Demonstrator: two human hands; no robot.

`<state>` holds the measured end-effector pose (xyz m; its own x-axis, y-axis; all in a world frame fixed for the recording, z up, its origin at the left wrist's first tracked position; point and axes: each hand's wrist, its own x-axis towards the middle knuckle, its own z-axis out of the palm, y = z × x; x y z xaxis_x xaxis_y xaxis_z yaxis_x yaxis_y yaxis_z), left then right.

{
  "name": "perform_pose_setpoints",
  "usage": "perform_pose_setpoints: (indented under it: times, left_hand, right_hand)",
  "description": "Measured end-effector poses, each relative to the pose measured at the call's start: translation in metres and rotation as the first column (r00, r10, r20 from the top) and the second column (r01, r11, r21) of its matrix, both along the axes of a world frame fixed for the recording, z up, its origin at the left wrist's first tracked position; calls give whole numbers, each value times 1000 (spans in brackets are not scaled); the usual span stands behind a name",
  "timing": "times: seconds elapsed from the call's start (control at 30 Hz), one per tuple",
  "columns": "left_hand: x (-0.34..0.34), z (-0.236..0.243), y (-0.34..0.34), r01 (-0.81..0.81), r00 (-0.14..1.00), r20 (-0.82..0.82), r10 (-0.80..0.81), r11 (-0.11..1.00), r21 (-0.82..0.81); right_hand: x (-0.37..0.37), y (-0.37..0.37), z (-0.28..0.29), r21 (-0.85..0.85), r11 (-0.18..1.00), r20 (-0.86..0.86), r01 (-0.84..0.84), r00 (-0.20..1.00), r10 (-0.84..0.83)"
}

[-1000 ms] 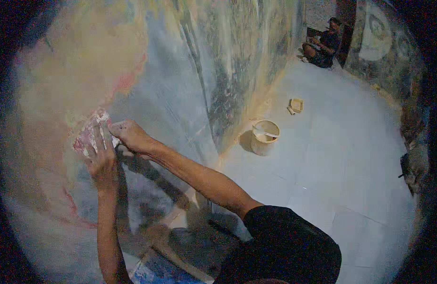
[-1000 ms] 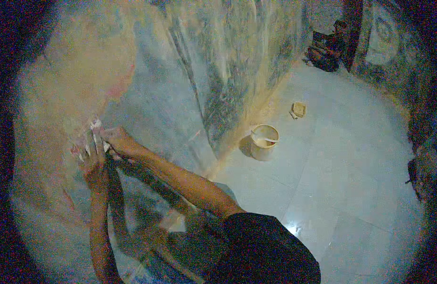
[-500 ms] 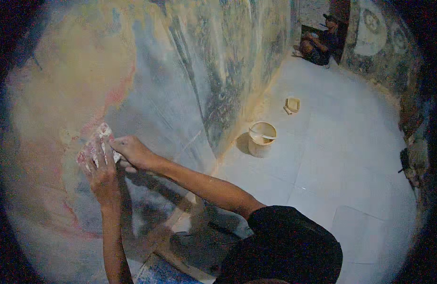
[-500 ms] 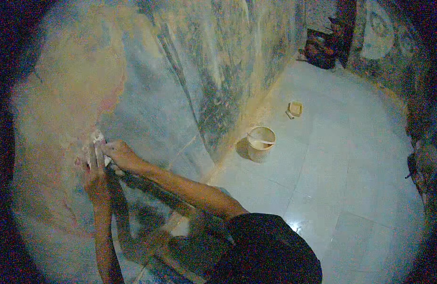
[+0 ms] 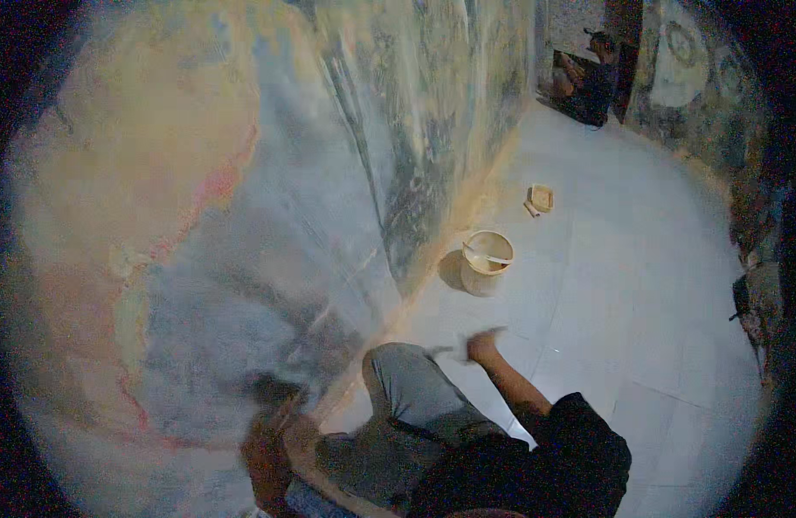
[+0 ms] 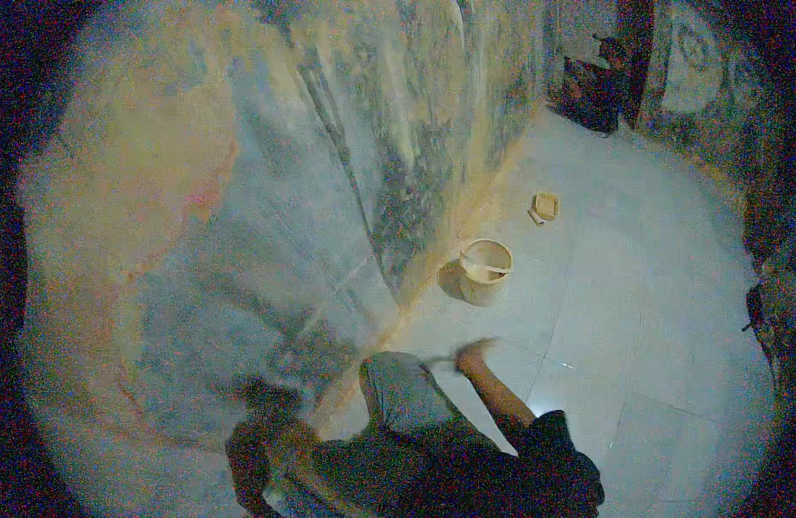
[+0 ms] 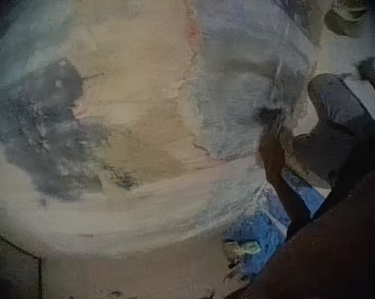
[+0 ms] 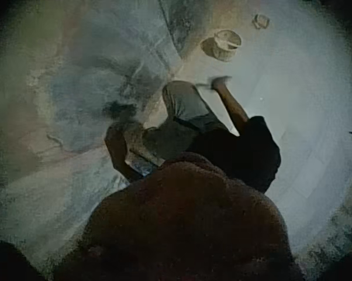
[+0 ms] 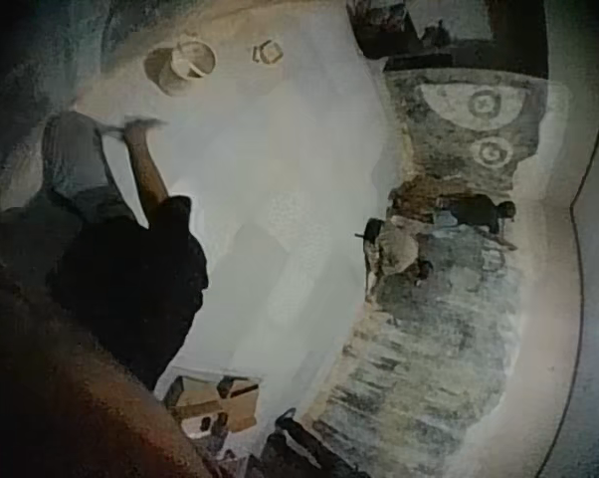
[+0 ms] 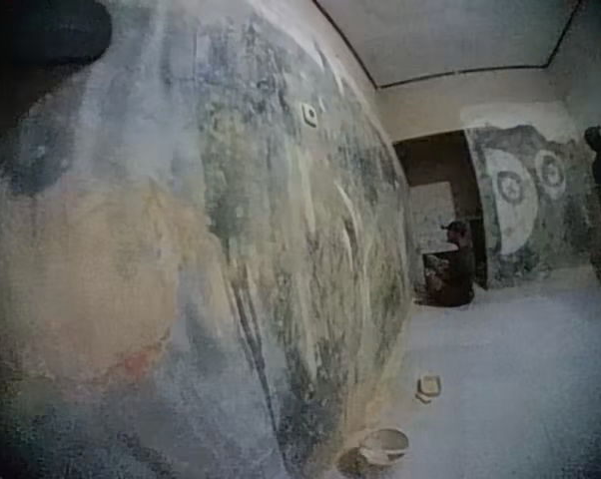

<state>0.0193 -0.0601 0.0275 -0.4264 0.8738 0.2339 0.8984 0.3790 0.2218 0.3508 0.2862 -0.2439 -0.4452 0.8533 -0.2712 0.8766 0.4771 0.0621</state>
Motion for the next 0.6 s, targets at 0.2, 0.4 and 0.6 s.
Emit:
perform_pose_setpoints:
  times: [0.2,0.4,0.6]
  left_hand:
    - [20,-14,-10,119,992,43,-116,990,-70]
    - [52,-64,-5,72,994,90,-61,989,-126]
    - [90,-44,1,86,996,5,-88,960,-267]
  right_hand:
    - [91,-39,2,-706,684,29,180,974,-226]
    - [-32,-80,125,-228,927,-698,-296,714,57]
    - [-117,-162,222,199,834,-875,-515,289,387]
